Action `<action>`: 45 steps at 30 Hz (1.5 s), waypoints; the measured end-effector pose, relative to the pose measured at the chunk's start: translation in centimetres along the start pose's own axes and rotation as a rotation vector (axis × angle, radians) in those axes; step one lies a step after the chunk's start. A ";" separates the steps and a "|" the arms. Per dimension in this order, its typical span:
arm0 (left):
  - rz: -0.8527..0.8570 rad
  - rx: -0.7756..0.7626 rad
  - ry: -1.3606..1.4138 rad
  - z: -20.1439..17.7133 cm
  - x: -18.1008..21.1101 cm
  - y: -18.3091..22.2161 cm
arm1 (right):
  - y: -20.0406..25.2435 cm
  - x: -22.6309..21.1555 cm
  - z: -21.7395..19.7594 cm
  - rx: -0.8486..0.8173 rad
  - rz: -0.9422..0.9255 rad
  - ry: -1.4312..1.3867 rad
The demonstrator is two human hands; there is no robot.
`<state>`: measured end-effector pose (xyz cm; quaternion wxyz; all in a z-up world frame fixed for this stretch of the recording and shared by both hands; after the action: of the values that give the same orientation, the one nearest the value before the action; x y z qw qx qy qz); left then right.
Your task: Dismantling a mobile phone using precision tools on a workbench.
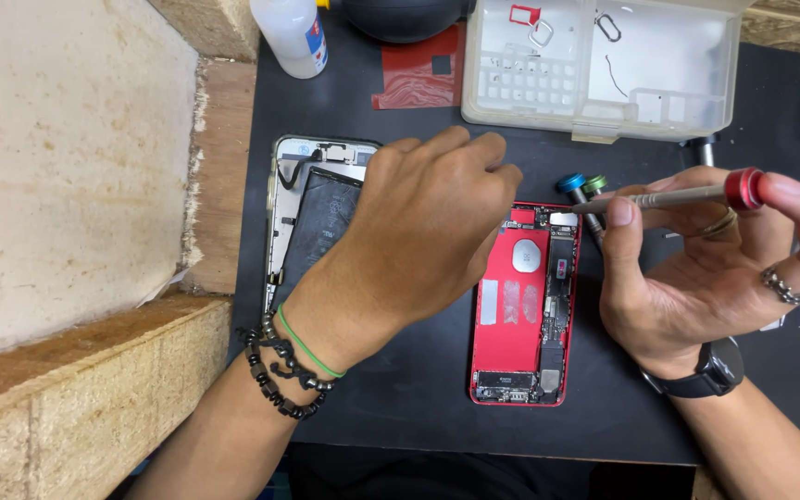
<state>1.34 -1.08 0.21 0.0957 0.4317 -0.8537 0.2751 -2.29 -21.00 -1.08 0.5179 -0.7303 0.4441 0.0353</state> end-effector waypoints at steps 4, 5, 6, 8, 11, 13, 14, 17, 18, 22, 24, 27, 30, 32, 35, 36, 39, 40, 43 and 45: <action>-0.014 -0.001 0.034 -0.1 -0.2 0.0 | -0.3 -0.3 0.0 -0.012 -0.012 0.019; -0.015 -0.005 0.045 -0.2 -0.2 -0.1 | -0.4 -0.2 0.0 -0.013 -0.019 0.021; -0.011 -0.008 0.053 -0.4 -0.2 -0.2 | -0.5 -0.2 0.0 -0.008 -0.027 0.024; -0.015 -0.026 0.050 -0.4 -0.1 -0.1 | -0.5 0.1 -0.1 0.003 -0.055 0.054; -0.030 -0.054 0.056 -0.3 -0.1 -0.1 | -0.5 0.4 -0.2 -0.003 -0.074 0.090; -0.023 -0.063 0.050 -0.5 -0.1 -0.2 | -0.5 0.4 -0.2 0.003 -0.069 0.098; -0.018 -0.046 0.045 -0.6 0.0 -0.2 | -0.5 0.5 -0.1 0.003 -0.062 0.063; -0.023 -0.053 0.050 -0.5 0.0 -0.2 | -0.4 0.6 -0.3 -0.018 -0.054 0.038; -0.019 -0.054 0.043 -0.7 -0.3 -0.5 | -0.7 0.7 -0.2 -0.021 -0.080 0.047; -0.009 -0.072 0.068 -0.9 -0.1 -0.4 | -0.5 0.5 0.0 -0.008 -0.038 0.021; -0.008 -0.091 0.059 -1.1 -0.1 -0.6 | -0.8 0.6 0.0 -0.011 -0.067 0.001; -0.012 -0.112 0.059 -1.2 0.0 -0.6 | -0.7 0.7 -0.3 -0.035 -0.072 -0.023; -0.005 -0.100 0.061 -1.2 0.1 -0.5 | -1.0 0.0 -0.2 -0.060 -0.088 -0.052; -0.001 -0.094 0.052 -1.1 0.0 -0.5 | -0.6 0.4 -0.3 -0.053 -0.063 -0.052; -0.017 -0.113 0.048 -1.1 0.1 -0.3 | -1.0 -0.2 -0.7 -0.068 -0.043 -0.038; -0.035 -0.135 0.051 -1.1 0.2 -0.4 | -1.6 -0.5 -0.9 -0.088 -0.049 -0.023; 0.010 -0.134 0.040 -0.9 0.1 -0.6 | -3.1 -1.1 -3.4 -0.145 0.104 0.066; 0.028 -0.127 0.042 -0.8 0.1 -0.7 | -4.8 -1.9 -4.5 -0.132 0.099 0.080; -0.009 -0.136 0.062 -0.9 0.0 -0.8 | -8.5 -3.2 -6.4 -0.430 0.293 0.181; 0.004 -0.125 0.074 -1.0 0.2 -0.7 | -9.2 -2.8 -6.6 -0.564 0.325 0.310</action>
<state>1.74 -0.97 1.39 0.1536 0.4125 -0.8660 0.2373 -0.36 -23.85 10.06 0.2102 -0.7611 0.6003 0.1273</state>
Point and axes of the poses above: each hand's wrist, its own y-axis away from the middle knuckle, its own z-axis out of the palm, x = y × z, the point moved 2 cm from there along -y, towards the middle knuckle, and after that the axes turned 7 degrees about y, right-handed, at the moved point
